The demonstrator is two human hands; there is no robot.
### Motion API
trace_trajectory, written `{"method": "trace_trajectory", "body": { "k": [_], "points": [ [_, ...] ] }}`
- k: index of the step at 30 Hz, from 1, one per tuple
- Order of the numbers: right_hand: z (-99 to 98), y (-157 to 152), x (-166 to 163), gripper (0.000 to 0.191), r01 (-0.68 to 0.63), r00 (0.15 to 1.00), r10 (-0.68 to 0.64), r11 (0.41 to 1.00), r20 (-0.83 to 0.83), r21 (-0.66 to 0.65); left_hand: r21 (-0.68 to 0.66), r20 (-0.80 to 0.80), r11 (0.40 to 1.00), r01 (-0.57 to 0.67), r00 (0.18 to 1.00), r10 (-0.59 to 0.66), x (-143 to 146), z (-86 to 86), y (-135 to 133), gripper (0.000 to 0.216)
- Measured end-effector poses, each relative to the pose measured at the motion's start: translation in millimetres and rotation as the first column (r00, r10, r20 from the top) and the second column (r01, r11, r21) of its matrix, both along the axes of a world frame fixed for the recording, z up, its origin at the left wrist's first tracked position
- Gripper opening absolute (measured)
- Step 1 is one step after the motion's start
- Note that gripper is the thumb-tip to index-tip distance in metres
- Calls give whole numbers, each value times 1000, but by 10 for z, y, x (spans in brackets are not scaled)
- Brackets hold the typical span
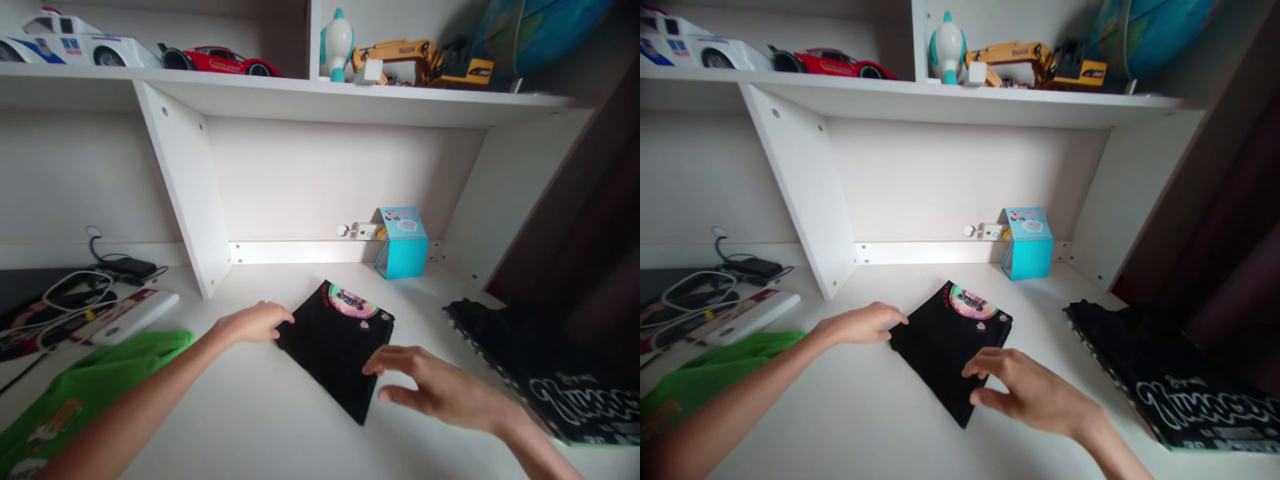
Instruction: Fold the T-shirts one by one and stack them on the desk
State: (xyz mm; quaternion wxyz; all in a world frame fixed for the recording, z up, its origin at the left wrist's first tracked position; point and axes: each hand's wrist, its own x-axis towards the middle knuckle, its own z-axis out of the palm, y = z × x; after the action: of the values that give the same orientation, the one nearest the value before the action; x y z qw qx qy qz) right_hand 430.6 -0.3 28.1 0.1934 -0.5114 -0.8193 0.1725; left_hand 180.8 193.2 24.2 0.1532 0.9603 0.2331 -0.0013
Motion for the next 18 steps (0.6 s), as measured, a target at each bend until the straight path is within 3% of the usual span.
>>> {"method": "trace_trajectory", "body": {
  "k": [2,5,8,10,14,18],
  "points": [
    [-176,220,157,27,74,997,-73,996,-28,58,31,33,999,44,998,-45,118,-161,-261,37],
    [-483,701,430,36,257,962,-269,945,37,202,79,163,977,196,965,-207,440,-352,-762,47],
    [-747,1078,585,38,291,940,-317,938,126,188,133,141,949,286,942,-304,740,-528,-1157,63],
    [-861,1162,619,34,299,928,-329,938,173,174,164,102,944,286,947,-304,828,-618,-1276,64],
    [-1005,910,599,30,405,853,-452,889,261,215,230,93,955,189,972,-215,686,-690,-1171,54],
    [-1060,284,345,31,443,827,-492,868,271,225,288,107,957,21,993,-53,371,-711,-687,36]
  ]
}}
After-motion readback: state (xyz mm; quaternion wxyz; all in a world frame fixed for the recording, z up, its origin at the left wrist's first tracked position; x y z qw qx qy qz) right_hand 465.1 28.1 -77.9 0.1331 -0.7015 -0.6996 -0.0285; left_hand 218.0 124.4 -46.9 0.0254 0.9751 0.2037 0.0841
